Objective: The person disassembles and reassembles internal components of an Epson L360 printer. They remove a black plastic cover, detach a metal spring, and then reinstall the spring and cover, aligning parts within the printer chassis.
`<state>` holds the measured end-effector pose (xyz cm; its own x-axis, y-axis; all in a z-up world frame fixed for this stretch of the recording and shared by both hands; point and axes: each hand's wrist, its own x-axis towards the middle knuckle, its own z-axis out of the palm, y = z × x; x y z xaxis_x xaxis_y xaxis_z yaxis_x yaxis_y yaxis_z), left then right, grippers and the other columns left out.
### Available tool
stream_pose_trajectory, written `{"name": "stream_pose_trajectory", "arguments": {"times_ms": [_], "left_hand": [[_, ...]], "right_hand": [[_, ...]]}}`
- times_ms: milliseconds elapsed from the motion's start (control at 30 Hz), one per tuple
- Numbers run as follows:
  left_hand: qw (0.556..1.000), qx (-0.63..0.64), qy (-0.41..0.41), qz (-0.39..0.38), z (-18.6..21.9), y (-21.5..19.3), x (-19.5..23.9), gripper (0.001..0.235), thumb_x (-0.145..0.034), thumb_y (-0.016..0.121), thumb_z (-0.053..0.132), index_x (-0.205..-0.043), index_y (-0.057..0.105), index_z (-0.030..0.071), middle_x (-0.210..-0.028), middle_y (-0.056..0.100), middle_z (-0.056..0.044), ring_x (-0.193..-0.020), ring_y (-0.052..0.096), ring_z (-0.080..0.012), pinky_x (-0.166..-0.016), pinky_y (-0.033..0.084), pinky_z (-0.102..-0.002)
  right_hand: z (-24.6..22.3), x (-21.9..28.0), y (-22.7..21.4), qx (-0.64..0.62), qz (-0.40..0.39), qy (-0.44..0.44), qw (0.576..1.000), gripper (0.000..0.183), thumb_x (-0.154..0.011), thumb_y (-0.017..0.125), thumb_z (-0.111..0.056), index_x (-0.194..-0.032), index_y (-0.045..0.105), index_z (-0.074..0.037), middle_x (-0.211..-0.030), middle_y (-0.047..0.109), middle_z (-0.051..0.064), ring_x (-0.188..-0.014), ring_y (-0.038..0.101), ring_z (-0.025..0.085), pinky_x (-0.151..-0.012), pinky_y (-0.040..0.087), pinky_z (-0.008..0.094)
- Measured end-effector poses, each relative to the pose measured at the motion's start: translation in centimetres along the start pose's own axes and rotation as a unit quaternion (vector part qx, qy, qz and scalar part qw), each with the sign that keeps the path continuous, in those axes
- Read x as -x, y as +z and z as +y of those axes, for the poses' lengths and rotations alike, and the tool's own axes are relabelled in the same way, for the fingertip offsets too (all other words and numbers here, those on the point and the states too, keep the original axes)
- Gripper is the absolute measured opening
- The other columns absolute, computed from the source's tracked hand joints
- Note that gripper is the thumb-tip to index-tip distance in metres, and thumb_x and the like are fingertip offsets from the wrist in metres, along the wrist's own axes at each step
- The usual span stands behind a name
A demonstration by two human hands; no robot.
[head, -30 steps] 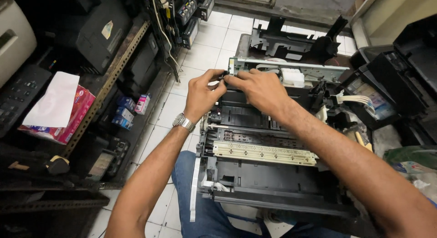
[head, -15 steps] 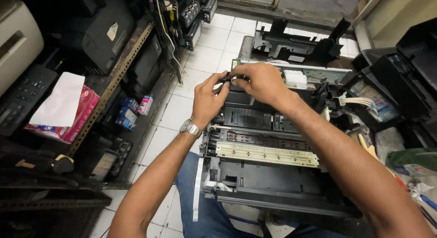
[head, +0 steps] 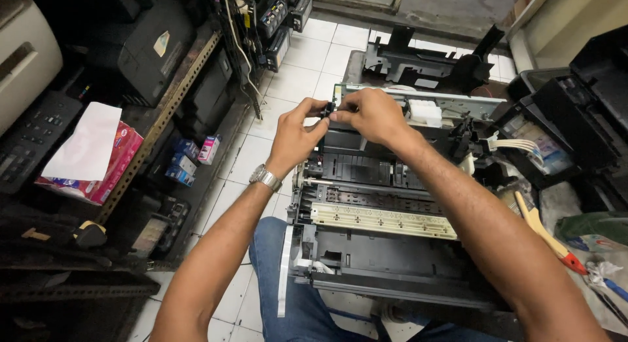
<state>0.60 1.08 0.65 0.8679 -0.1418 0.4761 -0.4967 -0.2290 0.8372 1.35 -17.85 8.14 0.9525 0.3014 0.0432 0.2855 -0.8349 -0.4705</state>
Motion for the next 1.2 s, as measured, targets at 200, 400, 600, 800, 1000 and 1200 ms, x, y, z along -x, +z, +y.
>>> {"name": "stream_pose_trajectory", "arguments": {"times_ms": [200,400,600,800,1000,1200], "left_hand": [[1.000,-0.010,0.009,-0.003,0.4,0.0,-0.2,0.030,-0.089,0.071,0.002,-0.119,0.068,0.003,-0.109,0.073,-0.023,-0.102,0.074,-0.0314,-0.075,0.067,-0.035],[0.999,-0.003,0.033,-0.009,0.4,-0.1,-0.1,0.035,-0.090,0.066,-0.001,-0.125,0.069,0.002,-0.111,0.072,-0.022,-0.102,0.073,-0.0312,-0.076,0.066,-0.034],[0.999,-0.014,0.031,-0.004,-0.1,0.2,-0.2,0.033,-0.090,0.067,0.002,-0.123,0.067,-0.001,-0.109,0.070,-0.023,-0.100,0.072,-0.0321,-0.076,0.067,-0.036],[0.999,-0.029,0.044,0.013,-0.3,0.8,0.0,0.032,-0.092,0.066,0.003,-0.123,0.066,-0.001,-0.108,0.069,-0.022,-0.101,0.072,-0.0332,-0.076,0.066,-0.036],[0.999,-0.025,0.034,-0.002,-0.4,0.4,0.0,0.033,-0.095,0.067,0.006,-0.126,0.065,0.000,-0.113,0.068,-0.021,-0.106,0.071,-0.0333,-0.081,0.066,-0.037],[1.000,-0.001,0.013,-0.013,-0.4,0.2,-0.1,0.032,-0.096,0.068,0.009,-0.128,0.066,0.002,-0.115,0.068,-0.020,-0.107,0.070,-0.0309,-0.082,0.066,-0.035]], "right_hand": [[0.0,-1.2,0.2,0.067,-0.005,0.014,0.998,0.025,-0.090,0.073,-0.045,-0.095,0.081,-0.023,-0.084,0.077,0.008,-0.089,0.074,0.042,-0.080,0.056,0.057],[-0.8,-0.3,0.2,0.088,0.015,-0.004,0.996,0.025,-0.095,0.070,-0.037,-0.102,0.080,-0.015,-0.085,0.077,0.012,-0.088,0.075,0.040,-0.080,0.057,0.056],[0.0,-0.6,0.8,0.128,0.001,0.015,0.992,0.026,-0.097,0.065,-0.039,-0.105,0.079,-0.018,-0.088,0.077,0.011,-0.090,0.075,0.041,-0.082,0.057,0.057],[0.0,-0.8,0.2,0.110,-0.005,-0.002,0.994,0.028,-0.097,0.066,-0.038,-0.105,0.078,-0.014,-0.092,0.077,0.018,-0.096,0.073,0.046,-0.083,0.057,0.061],[0.1,0.1,-0.2,0.065,-0.013,-0.027,0.997,0.026,-0.096,0.069,-0.035,-0.106,0.076,-0.012,-0.093,0.076,0.016,-0.095,0.073,0.045,-0.084,0.056,0.061],[0.6,0.2,0.5,0.043,-0.001,-0.057,0.997,0.022,-0.094,0.072,-0.031,-0.102,0.077,-0.011,-0.085,0.076,0.016,-0.086,0.075,0.042,-0.077,0.059,0.059]]}}
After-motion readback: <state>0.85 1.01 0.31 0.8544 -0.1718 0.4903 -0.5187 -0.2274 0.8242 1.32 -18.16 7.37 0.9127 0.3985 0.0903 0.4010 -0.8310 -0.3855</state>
